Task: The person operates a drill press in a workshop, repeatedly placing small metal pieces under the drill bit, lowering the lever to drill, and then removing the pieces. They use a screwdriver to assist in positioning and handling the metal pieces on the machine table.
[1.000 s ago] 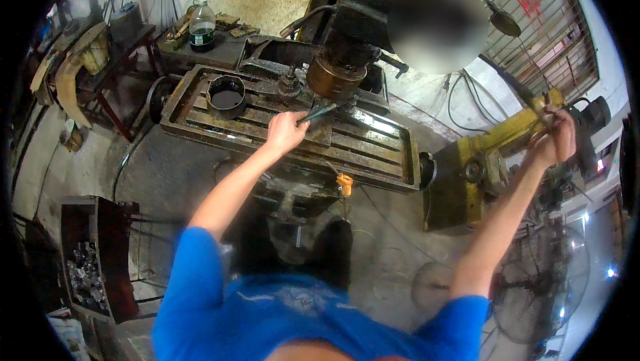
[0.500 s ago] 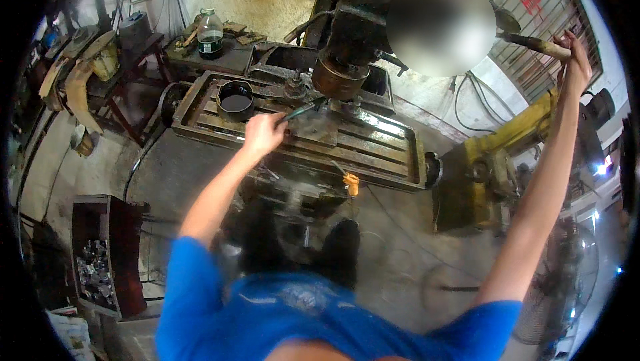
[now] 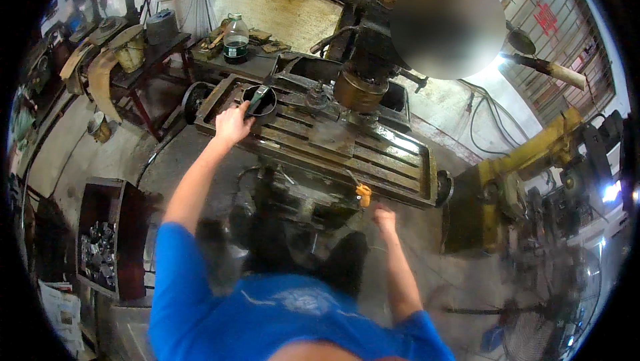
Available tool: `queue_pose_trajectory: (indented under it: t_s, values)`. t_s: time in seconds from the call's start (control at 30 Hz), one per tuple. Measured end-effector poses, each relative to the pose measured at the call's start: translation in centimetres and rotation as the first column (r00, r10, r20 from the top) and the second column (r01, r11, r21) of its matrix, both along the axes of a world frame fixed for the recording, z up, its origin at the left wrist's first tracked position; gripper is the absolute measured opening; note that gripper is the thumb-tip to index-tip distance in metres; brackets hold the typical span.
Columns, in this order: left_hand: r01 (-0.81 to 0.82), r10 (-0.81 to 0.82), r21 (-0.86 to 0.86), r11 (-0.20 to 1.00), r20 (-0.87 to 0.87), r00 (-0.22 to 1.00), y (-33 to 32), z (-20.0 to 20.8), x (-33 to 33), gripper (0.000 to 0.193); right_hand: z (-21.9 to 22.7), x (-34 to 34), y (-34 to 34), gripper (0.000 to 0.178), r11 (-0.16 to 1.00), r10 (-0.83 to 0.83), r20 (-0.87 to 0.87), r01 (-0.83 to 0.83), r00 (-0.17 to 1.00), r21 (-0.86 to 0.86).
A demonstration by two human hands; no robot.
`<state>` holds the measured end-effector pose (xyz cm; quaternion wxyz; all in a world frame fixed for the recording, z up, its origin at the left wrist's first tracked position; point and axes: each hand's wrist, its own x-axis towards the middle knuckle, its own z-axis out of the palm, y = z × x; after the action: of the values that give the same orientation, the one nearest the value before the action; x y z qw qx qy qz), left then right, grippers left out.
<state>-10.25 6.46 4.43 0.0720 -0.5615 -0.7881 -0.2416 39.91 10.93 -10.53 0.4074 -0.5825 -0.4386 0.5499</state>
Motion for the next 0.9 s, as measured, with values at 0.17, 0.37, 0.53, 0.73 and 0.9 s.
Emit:
queue_pose_trajectory:
  t_s: [0.17,0.37,0.53,0.73,0.9]
  values:
    - [-0.002,0.004,-0.018,1.000,0.114,0.993,-2.4,2.0,-0.2,0.064,-2.5,-3.9,1.7,0.016,0.990,0.131,0.121,-0.122,0.984,-0.077]
    - [-0.121,0.118,0.034,0.992,0.086,0.989,-12.0,2.0,-7.5,0.054,6.1,-4.4,-0.9,0.011,0.876,0.173,0.354,-0.308,0.919,0.372]
    - [-0.276,0.232,0.151,0.949,0.259,0.938,-22.9,-1.5,-16.2,0.047,17.3,-2.0,-3.0,0.058,0.859,0.464,0.076,-0.469,0.883,0.207]
    - [-0.517,0.446,0.091,0.851,0.395,0.803,-32.4,-4.0,-20.2,0.046,18.6,-7.1,-4.8,0.034,0.696,0.150,0.972,-0.718,0.181,0.027]
    - [-0.654,0.607,0.025,0.756,0.348,0.715,-38.6,-6.3,-21.5,0.046,19.8,-13.2,0.1,0.029,0.744,0.105,0.995,-0.664,0.000,-0.078]
